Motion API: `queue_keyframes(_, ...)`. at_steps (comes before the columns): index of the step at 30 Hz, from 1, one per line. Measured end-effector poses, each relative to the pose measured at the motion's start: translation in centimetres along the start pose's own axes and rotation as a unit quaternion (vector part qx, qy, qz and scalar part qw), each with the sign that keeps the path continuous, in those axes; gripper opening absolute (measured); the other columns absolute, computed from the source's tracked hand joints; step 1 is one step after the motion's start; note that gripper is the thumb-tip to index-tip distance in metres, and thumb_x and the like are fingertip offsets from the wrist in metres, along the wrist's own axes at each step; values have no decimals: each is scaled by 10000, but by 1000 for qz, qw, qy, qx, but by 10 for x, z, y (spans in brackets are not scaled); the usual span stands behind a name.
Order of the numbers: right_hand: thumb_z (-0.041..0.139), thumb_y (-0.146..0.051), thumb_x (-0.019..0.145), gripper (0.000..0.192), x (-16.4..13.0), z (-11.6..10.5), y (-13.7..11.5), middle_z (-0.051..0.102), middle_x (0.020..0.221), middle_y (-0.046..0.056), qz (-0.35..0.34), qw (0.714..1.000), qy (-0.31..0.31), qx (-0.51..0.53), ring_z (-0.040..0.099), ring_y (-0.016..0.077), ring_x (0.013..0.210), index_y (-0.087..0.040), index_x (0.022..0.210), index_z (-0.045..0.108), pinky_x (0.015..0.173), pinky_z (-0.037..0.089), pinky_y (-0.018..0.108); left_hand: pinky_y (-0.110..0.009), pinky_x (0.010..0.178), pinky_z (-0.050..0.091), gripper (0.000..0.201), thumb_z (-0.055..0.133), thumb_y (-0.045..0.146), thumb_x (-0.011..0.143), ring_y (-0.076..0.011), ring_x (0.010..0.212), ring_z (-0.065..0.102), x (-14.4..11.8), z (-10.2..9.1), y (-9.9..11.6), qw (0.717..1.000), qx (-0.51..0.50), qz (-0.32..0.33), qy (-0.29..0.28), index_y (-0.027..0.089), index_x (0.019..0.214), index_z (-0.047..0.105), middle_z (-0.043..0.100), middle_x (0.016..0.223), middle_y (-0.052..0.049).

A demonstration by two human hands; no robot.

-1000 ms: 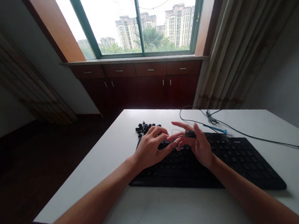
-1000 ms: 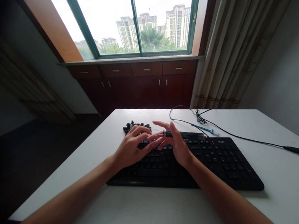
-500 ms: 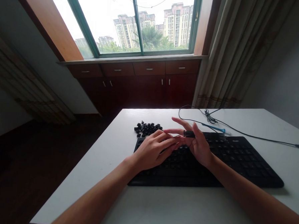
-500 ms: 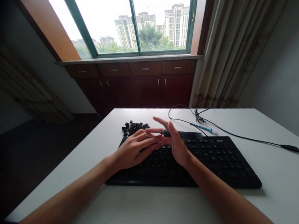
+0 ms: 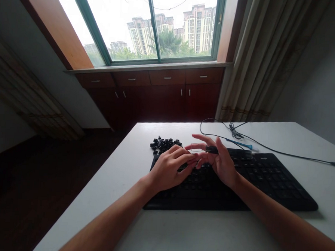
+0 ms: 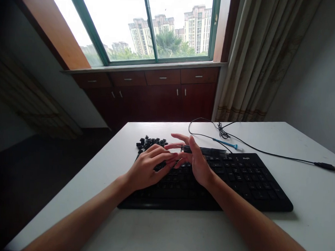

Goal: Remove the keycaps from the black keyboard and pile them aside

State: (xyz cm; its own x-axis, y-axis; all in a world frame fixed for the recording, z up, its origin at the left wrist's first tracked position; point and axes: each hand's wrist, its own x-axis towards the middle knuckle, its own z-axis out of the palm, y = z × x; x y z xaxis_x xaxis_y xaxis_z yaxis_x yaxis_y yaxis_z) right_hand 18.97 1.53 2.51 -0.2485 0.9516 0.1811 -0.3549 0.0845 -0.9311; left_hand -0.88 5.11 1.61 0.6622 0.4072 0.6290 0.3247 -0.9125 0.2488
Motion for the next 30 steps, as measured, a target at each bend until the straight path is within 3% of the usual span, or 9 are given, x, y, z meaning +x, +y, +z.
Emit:
queue_keyframes(7,272,-654,1003,615,1,0,1,712,1192,100,-8,1000,8,-1,697,208,823,-261,1357,586,672,547,308,-341,795,551,342,652,207,931,-175,869,597,-3,1,-3,999,13,28,34,309,1258,652,690,977,-26)
queue_keyframes(10,293,-674,988,634,1,1,1,716,1181,107,-4,1000,3,-7,698,227,869,-257,1369,580,666,555,311,-355,808,546,378,594,218,966,-183,887,597,-3,-1,-3,999,28,18,6,329,1327,611,682,1016,-37)
queue_keyframes(15,287,-672,989,646,1,0,1,723,1183,121,-3,1000,5,-12,707,244,906,-246,1388,564,677,569,325,-373,833,533,358,497,197,1007,-201,921,616,-1,-3,-1,998,18,19,-62,267,1346,588,703,1088,-66)
queue_keyframes(30,302,-686,980,645,3,-1,5,726,1146,117,15,1000,20,-10,708,222,823,-242,1368,562,626,558,300,-380,846,545,332,487,212,1014,-206,932,641,0,-3,-1,998,12,13,-61,272,1321,599,714,1081,-66)
